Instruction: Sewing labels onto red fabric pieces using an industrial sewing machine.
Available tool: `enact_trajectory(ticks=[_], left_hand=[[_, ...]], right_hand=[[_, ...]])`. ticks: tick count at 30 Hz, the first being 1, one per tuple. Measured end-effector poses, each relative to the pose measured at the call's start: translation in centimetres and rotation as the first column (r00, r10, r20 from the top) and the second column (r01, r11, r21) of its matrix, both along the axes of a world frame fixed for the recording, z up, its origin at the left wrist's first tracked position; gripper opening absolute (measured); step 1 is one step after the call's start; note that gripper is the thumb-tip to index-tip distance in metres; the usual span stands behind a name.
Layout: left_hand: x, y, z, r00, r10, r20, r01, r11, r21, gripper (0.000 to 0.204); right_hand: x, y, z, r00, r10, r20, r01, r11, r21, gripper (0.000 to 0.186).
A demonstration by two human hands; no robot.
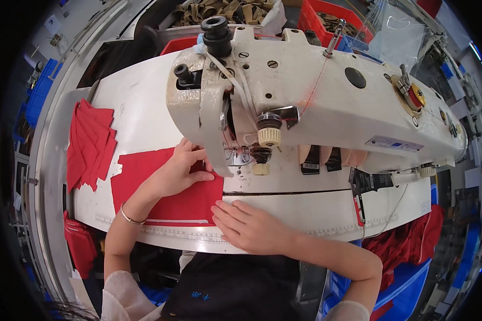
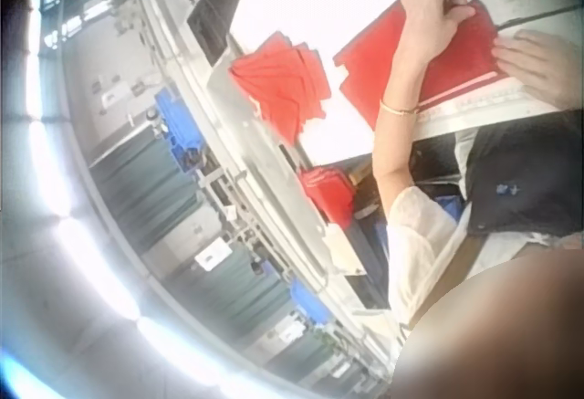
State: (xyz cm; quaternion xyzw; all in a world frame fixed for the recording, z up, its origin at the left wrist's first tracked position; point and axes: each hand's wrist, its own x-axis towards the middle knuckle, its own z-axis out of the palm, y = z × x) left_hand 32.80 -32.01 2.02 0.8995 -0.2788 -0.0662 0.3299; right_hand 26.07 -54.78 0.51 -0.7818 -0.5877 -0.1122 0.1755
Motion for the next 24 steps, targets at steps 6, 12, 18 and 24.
enact_trajectory(ticks=[6, 12, 18, 24], left_hand=[[-0.4, -0.8, 1.1, 0.979, -0.177, 0.102, 0.18, 0.983, -0.023, 0.023], [-1.0, -2.1, 0.5, 0.959, 0.035, -0.281, -0.131, 0.935, -0.331, 0.025], [-1.2, -2.3, 0.8, 0.9, 0.121, -0.42, -0.287, 0.888, -0.359, 0.024], [-1.2, -2.3, -0.7, 0.817, 0.113, -0.565, -0.397, 0.821, -0.41, 0.019]], right_hand=[[3.3, -1.0, 0.5, 0.932, -0.07, 0.355, 0.098, 0.993, -0.061, 0.039], [3.3, -1.0, 0.3, 0.888, -0.065, 0.455, 0.079, 0.997, -0.012, 0.03], [3.3, -1.0, 0.0, 0.861, 0.005, 0.508, 0.002, 1.0, -0.014, 0.027], [3.4, -1.0, 0.3, 0.867, 0.012, 0.498, 0.009, 0.999, -0.039, 0.028]])
